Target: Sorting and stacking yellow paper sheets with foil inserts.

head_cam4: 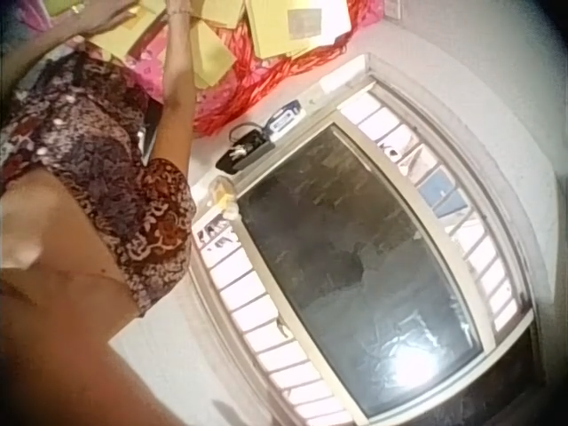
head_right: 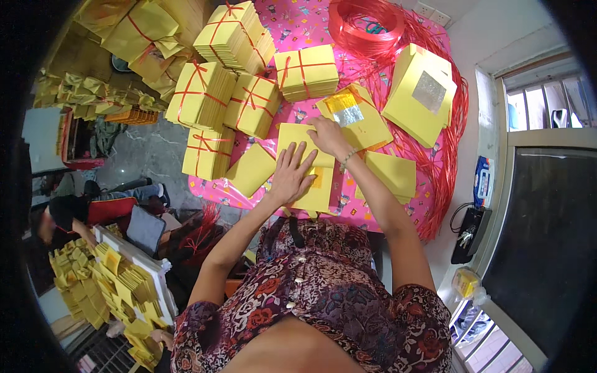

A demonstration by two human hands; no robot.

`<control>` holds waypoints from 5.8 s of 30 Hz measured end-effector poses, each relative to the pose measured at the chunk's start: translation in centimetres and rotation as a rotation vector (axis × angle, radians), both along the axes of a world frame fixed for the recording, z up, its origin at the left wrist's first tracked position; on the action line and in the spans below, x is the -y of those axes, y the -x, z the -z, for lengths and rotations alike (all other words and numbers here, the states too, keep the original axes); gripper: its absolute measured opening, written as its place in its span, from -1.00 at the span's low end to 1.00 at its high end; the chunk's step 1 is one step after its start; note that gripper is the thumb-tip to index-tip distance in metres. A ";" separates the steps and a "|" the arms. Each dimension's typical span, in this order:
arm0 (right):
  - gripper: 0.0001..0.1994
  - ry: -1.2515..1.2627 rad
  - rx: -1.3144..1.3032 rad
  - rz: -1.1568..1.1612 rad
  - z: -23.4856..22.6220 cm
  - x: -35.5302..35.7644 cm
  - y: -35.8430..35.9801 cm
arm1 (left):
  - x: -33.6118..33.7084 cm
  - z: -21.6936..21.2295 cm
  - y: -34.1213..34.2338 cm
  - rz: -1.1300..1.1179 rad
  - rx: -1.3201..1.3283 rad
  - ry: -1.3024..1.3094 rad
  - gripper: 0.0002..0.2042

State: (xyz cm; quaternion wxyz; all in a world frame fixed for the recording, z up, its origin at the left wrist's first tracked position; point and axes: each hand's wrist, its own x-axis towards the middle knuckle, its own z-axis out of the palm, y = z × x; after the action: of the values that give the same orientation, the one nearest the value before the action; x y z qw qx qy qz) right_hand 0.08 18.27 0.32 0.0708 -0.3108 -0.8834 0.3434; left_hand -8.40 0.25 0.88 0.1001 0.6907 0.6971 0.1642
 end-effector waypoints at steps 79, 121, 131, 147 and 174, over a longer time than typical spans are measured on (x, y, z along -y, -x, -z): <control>-0.58 -0.393 -0.096 -0.005 0.2 7.9 -6.3 | 1.5 1.5 4.0 0.006 0.135 0.111 -0.28; -0.52 -0.263 -0.117 -0.222 -2.7 13.2 -9.9 | 13.1 14.7 7.9 -1.416 1.178 -0.174 -0.53; -0.74 -0.173 -0.199 -0.291 -1.5 13.2 -10.4 | 10.2 0.6 3.3 -0.660 0.816 -0.195 -0.66; -0.84 0.252 -0.215 -0.176 -0.6 11.5 -9.9 | 8.5 -1.1 2.8 -0.096 0.661 0.161 -0.76; -0.75 0.176 -0.213 0.156 -1.5 4.2 -5.8 | 4.3 -2.2 -2.6 0.025 0.132 -0.165 -0.41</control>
State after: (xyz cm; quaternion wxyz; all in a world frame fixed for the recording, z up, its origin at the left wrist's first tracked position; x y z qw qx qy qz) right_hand 5.92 14.10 1.84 0.1633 -0.3453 -0.8106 0.4439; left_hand -5.78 -4.01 3.06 0.0907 0.6929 0.6645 0.2647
